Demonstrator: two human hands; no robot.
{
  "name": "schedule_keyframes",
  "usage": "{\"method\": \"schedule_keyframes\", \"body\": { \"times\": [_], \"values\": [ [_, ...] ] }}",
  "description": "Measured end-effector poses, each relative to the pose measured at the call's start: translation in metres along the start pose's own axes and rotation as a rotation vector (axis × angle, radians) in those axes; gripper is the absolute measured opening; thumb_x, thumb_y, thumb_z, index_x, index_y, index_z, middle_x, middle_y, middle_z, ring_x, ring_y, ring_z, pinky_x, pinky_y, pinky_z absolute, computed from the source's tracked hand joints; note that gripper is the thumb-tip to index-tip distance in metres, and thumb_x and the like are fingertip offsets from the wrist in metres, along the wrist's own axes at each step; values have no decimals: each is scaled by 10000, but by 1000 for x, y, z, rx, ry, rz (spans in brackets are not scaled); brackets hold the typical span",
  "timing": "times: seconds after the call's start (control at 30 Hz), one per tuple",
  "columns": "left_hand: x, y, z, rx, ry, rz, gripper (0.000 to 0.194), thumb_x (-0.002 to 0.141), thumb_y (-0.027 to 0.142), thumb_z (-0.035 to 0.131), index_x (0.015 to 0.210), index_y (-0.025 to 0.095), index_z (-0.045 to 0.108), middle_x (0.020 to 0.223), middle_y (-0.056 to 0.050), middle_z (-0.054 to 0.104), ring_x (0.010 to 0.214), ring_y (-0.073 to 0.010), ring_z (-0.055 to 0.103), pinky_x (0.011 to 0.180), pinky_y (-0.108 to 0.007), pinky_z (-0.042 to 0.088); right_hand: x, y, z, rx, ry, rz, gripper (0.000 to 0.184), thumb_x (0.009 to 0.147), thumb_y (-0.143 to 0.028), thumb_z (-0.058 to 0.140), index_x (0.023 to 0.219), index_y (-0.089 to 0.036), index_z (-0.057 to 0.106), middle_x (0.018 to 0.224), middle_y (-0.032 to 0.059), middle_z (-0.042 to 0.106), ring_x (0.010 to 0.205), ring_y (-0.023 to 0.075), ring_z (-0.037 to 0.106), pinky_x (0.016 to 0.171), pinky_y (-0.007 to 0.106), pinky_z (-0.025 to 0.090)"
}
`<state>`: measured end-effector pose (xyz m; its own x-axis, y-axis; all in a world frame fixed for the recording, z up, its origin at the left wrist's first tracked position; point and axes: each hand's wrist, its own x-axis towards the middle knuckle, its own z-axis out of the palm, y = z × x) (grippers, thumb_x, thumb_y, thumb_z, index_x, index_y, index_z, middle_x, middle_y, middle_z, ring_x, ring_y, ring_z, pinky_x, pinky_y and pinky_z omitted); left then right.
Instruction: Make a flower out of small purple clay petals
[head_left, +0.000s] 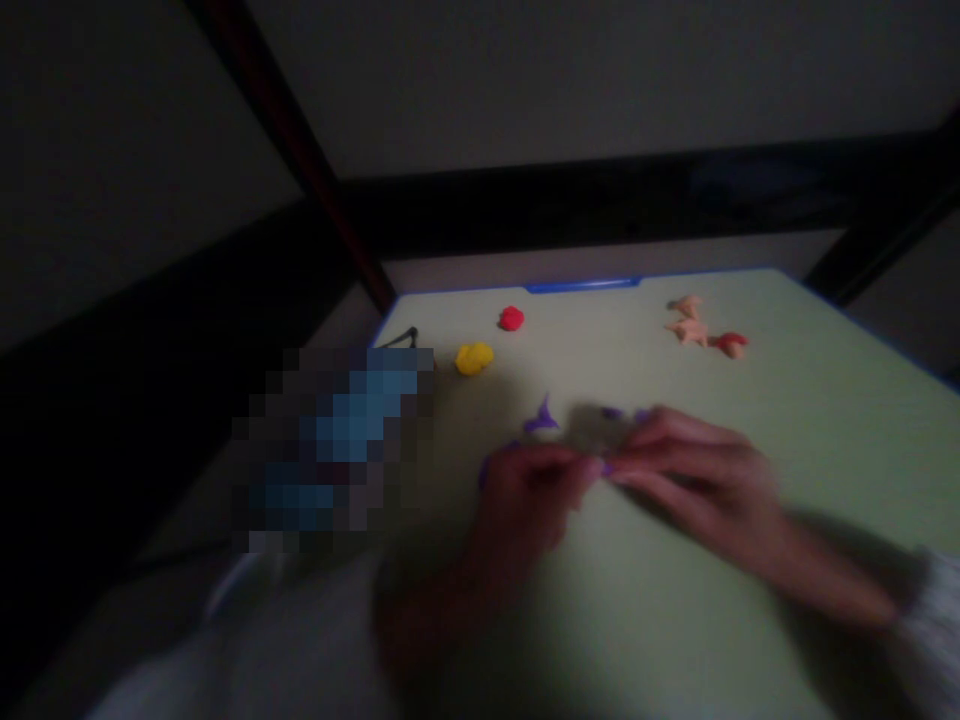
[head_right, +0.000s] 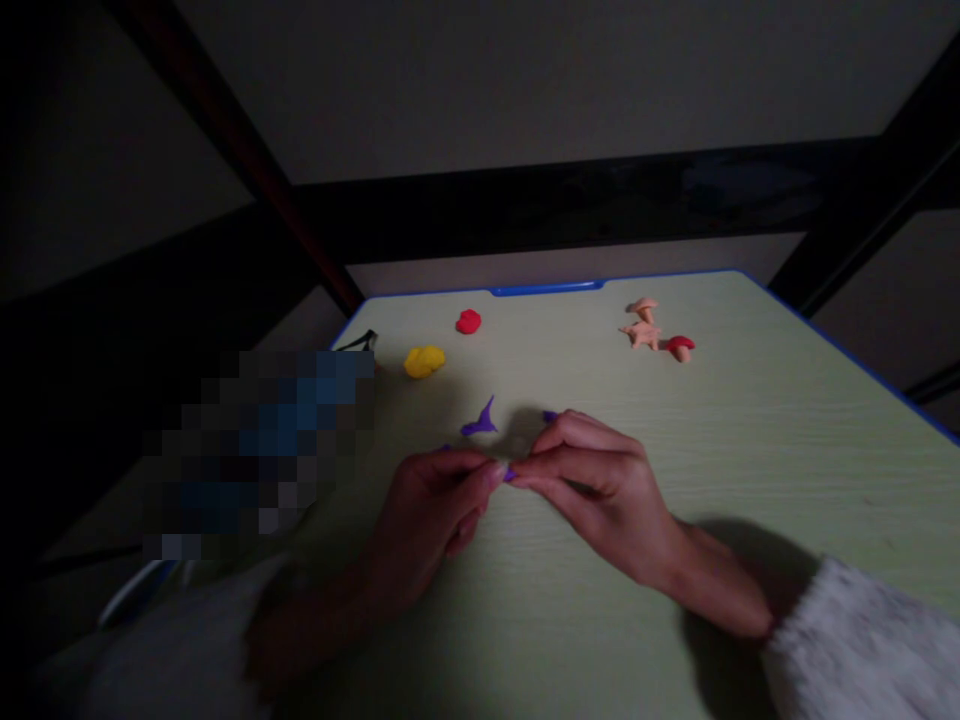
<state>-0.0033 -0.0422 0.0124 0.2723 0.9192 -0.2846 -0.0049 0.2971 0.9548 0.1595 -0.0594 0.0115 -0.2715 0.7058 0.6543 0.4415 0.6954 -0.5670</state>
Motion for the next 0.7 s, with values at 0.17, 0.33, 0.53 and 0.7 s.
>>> {"method": "schedule_keyframes", "body": {
  "times": [0.17, 0.33, 0.53, 0.7],
  "values": [
    [0, 1, -1, -24, 23, 19, 191, 659, 275, 623, 526, 148, 569, 355, 91, 387, 292, -22, 277, 305, -176, 179, 1, -1, 0, -29, 60, 52, 171, 776, -239, 655, 925, -167, 701, 815, 62, 640, 739, 137, 598, 602, 238, 507],
    [-1, 0, -1, -27, 16, 26, 198, 665, 291, 638, 540, 145, 588, 362, 90, 390, 297, -22, 280, 312, -182, 174, 2, -1, 0, -10, 42, 51, 124, 793, -204, 637, 886, -175, 714, 781, 56, 636, 687, 124, 592, 562, 227, 492],
    [0, -2, -2, -44, -6, 32, 193, 660, 293, 663, 542, 152, 603, 369, 85, 409, 313, -26, 287, 331, -183, 203, 3, -1, -2, -6, 20, 9, 135, 822, -200, 600, 863, -197, 729, 734, 52, 635, 657, 127, 582, 545, 243, 472],
    [0, -3, -4, -9, 12, 159, 129, 673, 277, 663, 603, 168, 660, 363, 79, 405, 355, -47, 332, 368, -185, 262, 3, 0, 0, 103, 44, 139, 116, 743, -190, 689, 852, -188, 727, 748, 41, 647, 659, 116, 596, 553, 219, 488]
  ]
}}
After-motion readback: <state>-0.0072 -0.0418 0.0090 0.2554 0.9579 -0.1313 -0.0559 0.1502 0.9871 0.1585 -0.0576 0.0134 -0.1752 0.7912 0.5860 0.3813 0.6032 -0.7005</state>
